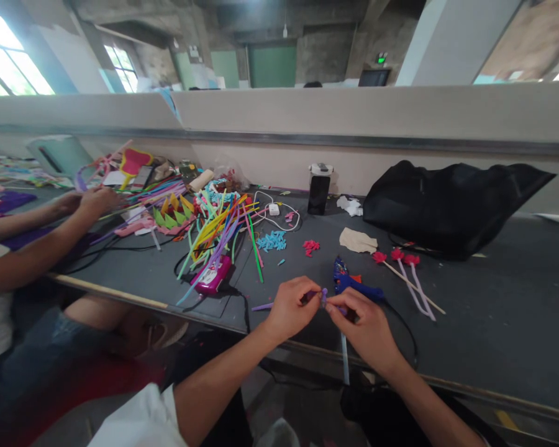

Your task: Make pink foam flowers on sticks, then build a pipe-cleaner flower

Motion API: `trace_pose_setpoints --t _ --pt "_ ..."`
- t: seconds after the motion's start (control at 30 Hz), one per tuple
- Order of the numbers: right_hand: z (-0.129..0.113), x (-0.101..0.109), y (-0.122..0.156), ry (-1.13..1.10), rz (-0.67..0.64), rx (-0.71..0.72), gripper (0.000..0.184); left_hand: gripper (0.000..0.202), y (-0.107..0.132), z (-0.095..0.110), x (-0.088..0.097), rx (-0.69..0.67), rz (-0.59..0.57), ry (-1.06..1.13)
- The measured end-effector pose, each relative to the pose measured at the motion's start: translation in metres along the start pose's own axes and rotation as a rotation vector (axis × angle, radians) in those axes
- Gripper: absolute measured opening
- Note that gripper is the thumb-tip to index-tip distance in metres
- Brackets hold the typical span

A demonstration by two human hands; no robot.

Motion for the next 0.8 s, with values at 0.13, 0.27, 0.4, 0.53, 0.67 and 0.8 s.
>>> trace_pose_setpoints --t 0.13,0.27,0.4,0.53,0.67,0.8 --pt "-0.002 0.005 0.002 0.069 -0.034 0.039 0.016 0.014 0.0 0.01 -0.013 -0.11 -0.137 -0.184" --pt "0.009 0.015 -0.001 0.006 -0.057 0.024 0.014 0.017 0.002 0.023 -0.026 -0.232 -0.29 -0.272" --pt "0.026 0.016 -0.007 -0.174 -0.058 -0.044 0.018 0.017 0.002 0.029 -0.022 -0.276 -0.276 -0.115" --pt "0.039 0.0 -0.007 -0.371 -0.066 -0.172 0.024 0.014 0.002 0.018 -0.01 -0.153 -0.135 -0.048" --pt "0.034 -0.012 -0.006 -0.419 -0.064 -0.196 0.025 0.012 0.003 0.008 -0.005 -0.067 -0.057 -0.066" --pt "0.023 -0.012 -0.004 -0.274 -0.034 -0.138 0.022 0.012 0.001 0.002 -0.008 -0.049 -0.072 -0.098"
Point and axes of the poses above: each hand's wrist, its own y-axis away from the middle knuckle, its own x-axis out of the back of the hand, z = x × y, the point moved 9 cm from there along -y, towards the middle knuckle, and after that the axes turned 15 degrees about -z, right-handed, at the moved point
